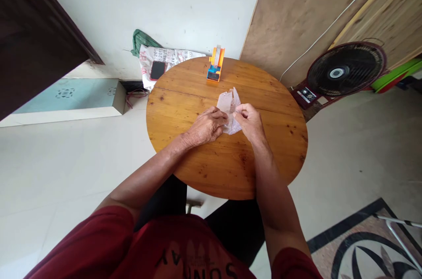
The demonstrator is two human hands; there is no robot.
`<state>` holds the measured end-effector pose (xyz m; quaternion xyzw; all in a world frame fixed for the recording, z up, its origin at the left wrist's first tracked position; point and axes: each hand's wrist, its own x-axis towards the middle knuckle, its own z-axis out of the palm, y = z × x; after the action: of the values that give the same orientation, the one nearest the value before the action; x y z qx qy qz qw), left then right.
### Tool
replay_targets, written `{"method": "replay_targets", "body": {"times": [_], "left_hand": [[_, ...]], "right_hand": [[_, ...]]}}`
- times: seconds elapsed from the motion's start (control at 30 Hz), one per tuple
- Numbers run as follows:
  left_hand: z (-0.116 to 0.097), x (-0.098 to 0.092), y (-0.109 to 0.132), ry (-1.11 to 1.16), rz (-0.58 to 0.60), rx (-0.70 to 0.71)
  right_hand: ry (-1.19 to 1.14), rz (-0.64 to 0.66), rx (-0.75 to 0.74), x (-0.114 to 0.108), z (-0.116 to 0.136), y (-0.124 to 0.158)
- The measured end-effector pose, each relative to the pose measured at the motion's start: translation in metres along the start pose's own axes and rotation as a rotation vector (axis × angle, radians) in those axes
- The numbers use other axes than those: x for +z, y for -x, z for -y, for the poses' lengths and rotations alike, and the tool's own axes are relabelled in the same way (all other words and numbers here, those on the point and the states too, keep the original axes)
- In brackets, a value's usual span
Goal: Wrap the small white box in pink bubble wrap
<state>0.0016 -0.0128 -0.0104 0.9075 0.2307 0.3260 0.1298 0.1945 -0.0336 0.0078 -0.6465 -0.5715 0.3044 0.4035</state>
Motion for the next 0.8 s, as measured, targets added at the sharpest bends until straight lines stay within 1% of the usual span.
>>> {"method": "replay_targets", "body": {"times": [0.13,0.23,0.33,0.43,0.67,0.8], "left_hand": [[0.0,0.0,0.0,0.02,0.001,0.007],[0.001,0.001,0.0,0.038,-0.002,0.011],[0.001,0.003,0.001,0.04,-0.001,-0.009],[0.001,0.005,0.002,0.032,-0.005,-0.05],[0.005,0.006,0.002,0.078,-0.025,-0.091],[0.007,0.007,0.003,0.101,-0.06,-0.061]], "right_hand": [[-0.026,-0.023,-0.031,0.006,0.003,0.001],[-0.05,0.002,-0.005,0.008,0.007,0.003],[-0.105,0.059,0.052,0.006,0.014,0.007],[-0.163,0.111,0.076,0.001,0.019,0.01],[-0.174,0.276,0.032,-0.011,0.02,0.011],[-0.184,0.351,-0.025,-0.013,0.017,0.011]]}}
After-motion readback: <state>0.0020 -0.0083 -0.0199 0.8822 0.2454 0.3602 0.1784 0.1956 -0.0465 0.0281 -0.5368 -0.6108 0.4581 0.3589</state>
